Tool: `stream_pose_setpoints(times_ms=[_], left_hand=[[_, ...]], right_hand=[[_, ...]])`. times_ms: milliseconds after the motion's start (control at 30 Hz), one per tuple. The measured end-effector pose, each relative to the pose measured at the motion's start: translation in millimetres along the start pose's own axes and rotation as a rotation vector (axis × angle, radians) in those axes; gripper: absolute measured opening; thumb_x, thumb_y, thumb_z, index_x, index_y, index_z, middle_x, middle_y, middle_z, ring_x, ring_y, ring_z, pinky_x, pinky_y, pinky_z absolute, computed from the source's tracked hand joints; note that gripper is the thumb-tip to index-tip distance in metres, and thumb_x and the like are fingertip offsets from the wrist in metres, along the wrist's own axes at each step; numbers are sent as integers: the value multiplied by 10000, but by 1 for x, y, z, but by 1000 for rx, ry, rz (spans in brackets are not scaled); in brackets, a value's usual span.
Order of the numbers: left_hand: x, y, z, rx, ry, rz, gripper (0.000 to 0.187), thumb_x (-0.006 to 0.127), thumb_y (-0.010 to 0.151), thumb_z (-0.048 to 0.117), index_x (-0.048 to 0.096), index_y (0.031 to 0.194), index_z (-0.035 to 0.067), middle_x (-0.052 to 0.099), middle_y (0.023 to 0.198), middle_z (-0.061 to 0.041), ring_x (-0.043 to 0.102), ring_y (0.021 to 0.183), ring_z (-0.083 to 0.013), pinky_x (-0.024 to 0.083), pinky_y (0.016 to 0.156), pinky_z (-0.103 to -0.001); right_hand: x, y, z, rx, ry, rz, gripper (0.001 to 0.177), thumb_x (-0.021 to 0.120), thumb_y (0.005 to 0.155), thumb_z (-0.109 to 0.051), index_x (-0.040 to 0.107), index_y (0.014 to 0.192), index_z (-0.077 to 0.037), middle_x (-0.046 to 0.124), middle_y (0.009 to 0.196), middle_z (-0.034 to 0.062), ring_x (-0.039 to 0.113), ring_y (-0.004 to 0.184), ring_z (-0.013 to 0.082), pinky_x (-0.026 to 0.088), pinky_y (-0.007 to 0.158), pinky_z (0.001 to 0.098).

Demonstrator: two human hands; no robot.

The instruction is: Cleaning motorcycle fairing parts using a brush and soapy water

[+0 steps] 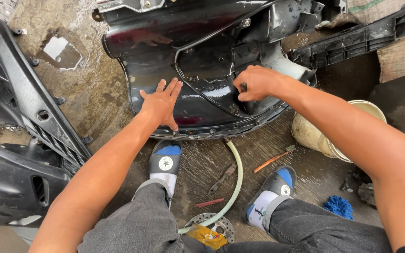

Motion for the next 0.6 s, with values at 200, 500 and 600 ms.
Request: stream_pose_setpoints(times_ms=[200, 500, 600], left_hand=[[-4, -3, 2, 14, 10, -11, 1451, 922, 584, 595, 55, 1668, 171, 76, 1740, -1, 175, 1565, -359, 360, 993, -830], [4, 2, 1, 14, 21, -2, 1472, 923, 568, 616, 50, 1669, 178, 64, 1742, 5, 175, 1566, -359, 357, 995, -828], [4, 2, 0, 13, 16, -13, 1480, 927, 566, 615, 37, 1669, 190, 43, 1743, 18, 158, 1572, -349, 346, 1001, -833]], right_hand=[[0, 10, -7, -7, -113, 27, 195, 698, 777, -265, 798, 906, -159, 777, 857, 155, 749, 857, 421, 606, 796, 490], [2, 3, 4, 8, -39, 89, 218, 684, 774, -291, 791, 909, -157, 770, 869, 156, 741, 881, 422, 600, 824, 502], [9, -13, 8, 11, 23, 44, 179, 689, 733, -335, 785, 802, -201, 780, 828, 104, 744, 868, 400, 600, 820, 484]])
Point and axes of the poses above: each hand's wrist, its own y-axis towards the middle knuckle, its own x-axis out of the palm, z = x × y, the point moved 2 cm from there along y, towards the middle knuckle
